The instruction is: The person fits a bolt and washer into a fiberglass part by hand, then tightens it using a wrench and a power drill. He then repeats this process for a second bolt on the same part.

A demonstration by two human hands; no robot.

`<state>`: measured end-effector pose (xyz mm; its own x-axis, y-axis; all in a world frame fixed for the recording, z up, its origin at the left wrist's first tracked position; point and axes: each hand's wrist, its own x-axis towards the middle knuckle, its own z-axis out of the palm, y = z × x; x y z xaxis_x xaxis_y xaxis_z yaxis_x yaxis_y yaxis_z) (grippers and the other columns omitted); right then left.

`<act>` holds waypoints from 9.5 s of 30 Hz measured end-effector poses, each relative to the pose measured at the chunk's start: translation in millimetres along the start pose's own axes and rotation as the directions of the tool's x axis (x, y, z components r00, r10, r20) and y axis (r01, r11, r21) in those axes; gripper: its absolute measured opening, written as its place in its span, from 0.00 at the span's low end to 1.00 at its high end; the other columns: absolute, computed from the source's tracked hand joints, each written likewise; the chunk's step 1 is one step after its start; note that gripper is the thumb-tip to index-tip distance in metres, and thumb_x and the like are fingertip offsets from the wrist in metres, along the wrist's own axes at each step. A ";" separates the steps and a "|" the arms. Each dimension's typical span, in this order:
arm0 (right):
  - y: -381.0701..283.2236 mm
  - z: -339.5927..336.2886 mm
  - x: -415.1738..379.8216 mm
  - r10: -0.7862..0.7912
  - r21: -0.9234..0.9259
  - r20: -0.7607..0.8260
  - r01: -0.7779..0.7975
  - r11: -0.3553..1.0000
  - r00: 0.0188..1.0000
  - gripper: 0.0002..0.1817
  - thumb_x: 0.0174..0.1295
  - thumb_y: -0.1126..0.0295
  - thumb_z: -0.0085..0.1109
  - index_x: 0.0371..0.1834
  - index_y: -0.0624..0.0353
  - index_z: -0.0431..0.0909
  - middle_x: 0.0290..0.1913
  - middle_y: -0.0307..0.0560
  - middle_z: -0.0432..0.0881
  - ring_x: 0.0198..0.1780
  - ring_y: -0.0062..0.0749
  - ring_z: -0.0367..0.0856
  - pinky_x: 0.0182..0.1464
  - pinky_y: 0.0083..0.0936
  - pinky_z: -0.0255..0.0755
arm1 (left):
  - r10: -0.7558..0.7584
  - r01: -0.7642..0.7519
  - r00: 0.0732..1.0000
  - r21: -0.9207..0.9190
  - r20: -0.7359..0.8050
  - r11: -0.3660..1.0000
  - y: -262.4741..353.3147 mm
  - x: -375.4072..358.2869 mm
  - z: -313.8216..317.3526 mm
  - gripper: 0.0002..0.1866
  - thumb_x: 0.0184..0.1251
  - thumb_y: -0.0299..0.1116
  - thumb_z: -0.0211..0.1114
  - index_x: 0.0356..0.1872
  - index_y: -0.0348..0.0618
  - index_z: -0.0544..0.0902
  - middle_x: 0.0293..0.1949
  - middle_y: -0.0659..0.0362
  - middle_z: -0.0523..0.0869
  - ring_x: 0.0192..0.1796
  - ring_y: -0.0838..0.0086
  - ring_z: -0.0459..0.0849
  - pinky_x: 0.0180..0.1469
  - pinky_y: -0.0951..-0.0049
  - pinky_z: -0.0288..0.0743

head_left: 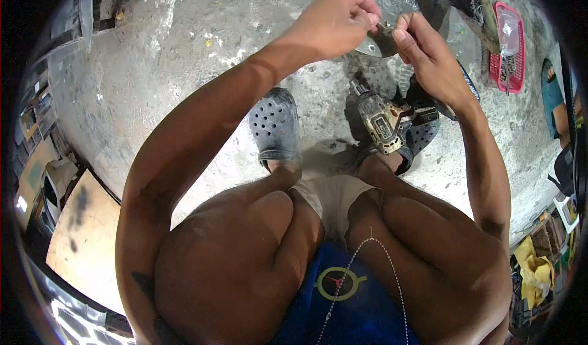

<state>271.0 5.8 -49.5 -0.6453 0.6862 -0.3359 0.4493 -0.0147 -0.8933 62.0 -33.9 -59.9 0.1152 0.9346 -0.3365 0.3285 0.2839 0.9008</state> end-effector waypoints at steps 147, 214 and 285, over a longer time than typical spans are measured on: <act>-53.3 53.5 54.2 -0.280 -0.070 -0.284 0.271 0.960 0.917 0.12 0.63 0.72 0.66 0.49 0.60 0.84 0.41 0.40 0.85 0.43 0.16 0.80 0.47 0.17 0.73 | -0.252 0.234 0.965 -0.673 0.072 0.701 -14.5 -36.6 -82.8 0.15 0.69 0.29 0.63 0.50 0.28 0.78 0.43 0.50 0.87 0.40 0.76 0.83 0.42 0.79 0.75; -50.0 36.0 38.8 -0.686 -0.497 -0.156 0.543 0.676 0.711 0.08 0.64 0.79 0.62 0.46 0.65 0.80 0.40 0.45 0.87 0.44 0.25 0.85 0.47 0.20 0.76 | -0.433 0.417 0.900 -0.192 -0.051 0.888 74.2 -38.4 -71.9 0.07 0.65 0.27 0.61 0.37 0.33 0.83 0.31 0.57 0.87 0.30 0.81 0.80 0.33 0.82 0.74; 6.5 -60.4 -125.1 0.448 0.301 -0.054 -0.413 0.859 0.892 0.24 0.57 0.70 0.72 0.55 0.66 0.77 0.49 0.47 0.85 0.51 0.33 0.82 0.58 0.30 0.74 | -0.279 0.269 0.959 -0.155 -0.045 0.951 -40.0 -1.4 -2.5 0.21 0.65 0.36 0.67 0.59 0.45 0.81 0.42 0.49 0.83 0.51 0.60 0.81 0.59 0.65 0.73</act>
<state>392.0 -36.2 4.7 -0.3413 0.6447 -0.6840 0.4666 -0.5155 -0.7187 46.4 -45.9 -94.8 -0.0233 0.8270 -0.5618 0.1979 0.5546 0.8082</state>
